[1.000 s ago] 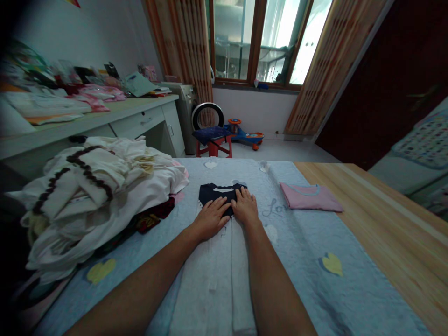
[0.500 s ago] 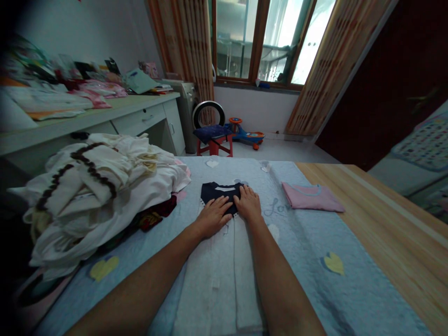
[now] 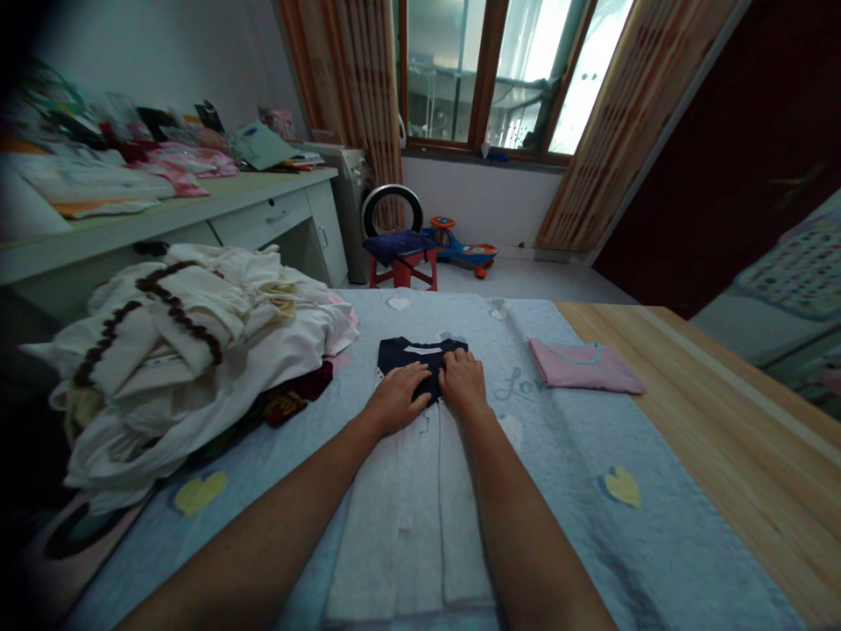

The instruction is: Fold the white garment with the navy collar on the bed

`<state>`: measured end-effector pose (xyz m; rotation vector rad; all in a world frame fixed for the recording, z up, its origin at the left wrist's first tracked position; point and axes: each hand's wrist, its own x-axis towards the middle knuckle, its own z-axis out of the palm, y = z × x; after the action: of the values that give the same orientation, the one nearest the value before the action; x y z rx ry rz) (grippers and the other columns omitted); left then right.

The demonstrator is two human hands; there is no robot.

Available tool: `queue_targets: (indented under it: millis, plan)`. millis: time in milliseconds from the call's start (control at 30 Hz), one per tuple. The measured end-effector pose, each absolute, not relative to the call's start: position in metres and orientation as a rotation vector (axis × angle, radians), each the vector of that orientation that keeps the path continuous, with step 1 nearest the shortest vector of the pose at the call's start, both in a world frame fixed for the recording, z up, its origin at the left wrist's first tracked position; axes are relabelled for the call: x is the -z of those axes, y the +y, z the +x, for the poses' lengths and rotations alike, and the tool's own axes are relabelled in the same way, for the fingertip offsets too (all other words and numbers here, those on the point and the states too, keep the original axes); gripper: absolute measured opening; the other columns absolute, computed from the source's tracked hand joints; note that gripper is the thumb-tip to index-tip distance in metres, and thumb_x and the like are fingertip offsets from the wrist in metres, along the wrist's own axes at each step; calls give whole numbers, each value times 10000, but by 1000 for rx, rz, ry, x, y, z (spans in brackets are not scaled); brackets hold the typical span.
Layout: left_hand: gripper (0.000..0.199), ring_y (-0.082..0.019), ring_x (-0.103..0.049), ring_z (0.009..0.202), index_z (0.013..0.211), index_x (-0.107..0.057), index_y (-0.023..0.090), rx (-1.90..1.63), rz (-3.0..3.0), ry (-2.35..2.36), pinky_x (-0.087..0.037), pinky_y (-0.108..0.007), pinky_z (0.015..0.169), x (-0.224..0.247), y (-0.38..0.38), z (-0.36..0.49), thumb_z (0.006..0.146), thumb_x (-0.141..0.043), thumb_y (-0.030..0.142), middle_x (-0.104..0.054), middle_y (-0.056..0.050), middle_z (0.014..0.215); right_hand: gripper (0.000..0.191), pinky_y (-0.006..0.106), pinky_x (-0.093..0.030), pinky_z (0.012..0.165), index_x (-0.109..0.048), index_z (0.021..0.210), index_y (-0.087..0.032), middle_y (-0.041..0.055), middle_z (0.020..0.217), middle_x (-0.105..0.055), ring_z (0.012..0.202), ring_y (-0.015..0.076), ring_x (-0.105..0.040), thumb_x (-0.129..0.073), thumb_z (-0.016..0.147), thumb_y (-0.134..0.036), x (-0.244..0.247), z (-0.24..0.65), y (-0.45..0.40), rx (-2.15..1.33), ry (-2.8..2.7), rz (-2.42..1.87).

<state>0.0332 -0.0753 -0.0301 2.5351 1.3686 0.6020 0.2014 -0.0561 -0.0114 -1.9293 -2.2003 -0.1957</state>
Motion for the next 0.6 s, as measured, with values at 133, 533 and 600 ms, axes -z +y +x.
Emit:
queue_targets:
  millis: [133,533,600]
  plan:
    - [431,-248,-445,1386,1323,-570,173,-637,2524,1358,-313,-435,1159,32,-75,34,919,-561,322,-543,-95,1459,212,355,-424,871,-623,1081,-176,125,1147,-610,1075,268,-542,-499,951,-288,9,205,-60,125,-2271,-1935]
    - [426,-238,-438,1390,1334,-566,167,-630,2516,1398,-312,-434,1161,31,-75,36,937,-508,314,-545,-95,1456,508,376,-272,1145,-481,1413,-47,199,1499,-452,1397,261,-390,-388,1004,-334,37,210,-82,68,-2325,-1775]
    - [433,-239,-434,1392,1333,-566,160,-617,2522,1399,-313,-436,1160,30,-76,36,939,-501,328,-542,-99,1459,475,379,-277,1138,-525,1369,-57,197,1466,-488,1366,266,-420,-427,990,-326,34,209,-86,107,-2283,-1746]
